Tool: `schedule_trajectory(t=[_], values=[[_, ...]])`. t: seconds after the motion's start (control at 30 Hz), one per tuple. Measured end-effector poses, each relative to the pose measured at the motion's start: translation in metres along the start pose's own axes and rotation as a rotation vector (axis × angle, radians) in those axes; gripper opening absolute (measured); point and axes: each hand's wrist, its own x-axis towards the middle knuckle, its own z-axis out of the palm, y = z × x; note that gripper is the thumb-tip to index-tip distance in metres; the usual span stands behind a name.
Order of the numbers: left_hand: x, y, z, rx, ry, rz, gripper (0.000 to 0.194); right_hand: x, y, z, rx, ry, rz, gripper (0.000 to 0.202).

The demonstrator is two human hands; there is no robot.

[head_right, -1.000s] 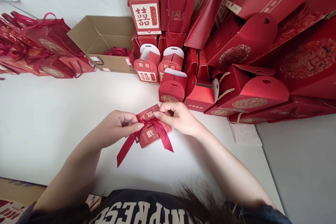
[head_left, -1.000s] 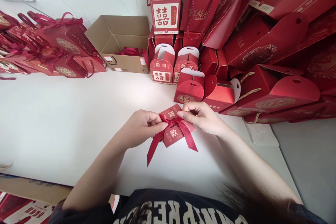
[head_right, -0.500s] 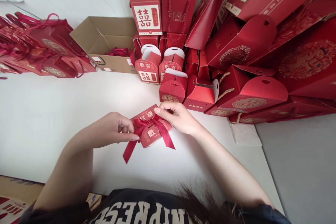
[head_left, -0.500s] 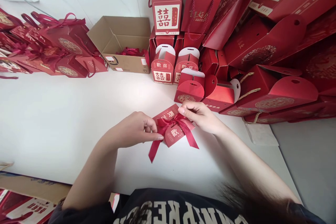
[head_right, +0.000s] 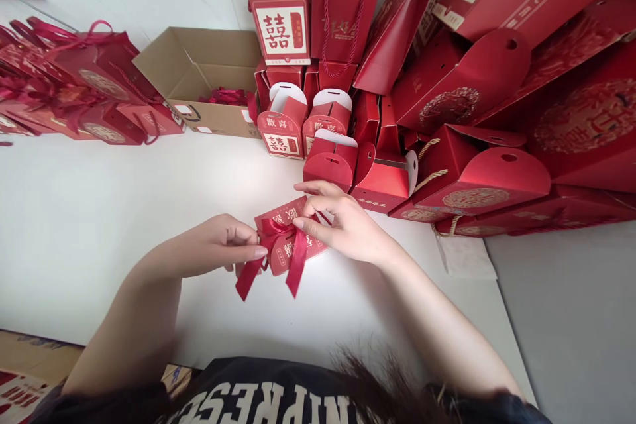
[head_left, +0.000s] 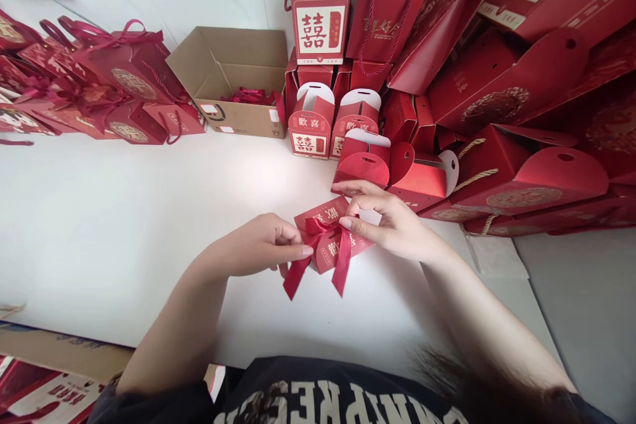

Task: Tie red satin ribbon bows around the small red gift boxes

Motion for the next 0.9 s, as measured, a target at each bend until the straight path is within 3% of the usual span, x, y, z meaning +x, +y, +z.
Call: schedule_trajectory(t=[0.07,0.13,0.33,0.4,0.5,0.57,0.77,0.9], values=[[0.000,0.001,0.002,-0.097,-0.089,-0.018,0.036,0.001,0.002,-0.002,0.019,-0.024,0.011,0.023],[0.003,0.001,0.003,-0.148,-0.072,-0.001,0.033,0.001,0.003,-0.003,0.026,-0.030,0.013,0.026],[0.012,-0.006,0.000,-0.144,0.241,0.066,0.030,0.002,0.004,-0.006,0.068,-0.047,0.072,0.029],[0.010,-0.004,-0.001,-0.154,0.193,0.045,0.035,0.003,0.003,-0.005,0.085,-0.029,0.086,0.031],[0.005,0.001,0.001,-0.166,-0.008,-0.033,0.040,0.003,0.003,-0.003,0.082,0.014,0.104,0.031],[0.002,0.004,0.002,-0.194,-0.064,-0.053,0.038,0.003,0.004,-0.002,0.078,0.052,0.131,0.031],[0.002,-0.002,-0.004,-0.225,0.282,0.024,0.039,0.003,0.011,0.002,0.276,0.153,0.253,0.033],[0.002,-0.003,-0.002,-0.148,0.338,0.000,0.038,0.004,0.005,0.005,0.186,0.108,0.190,0.035]])
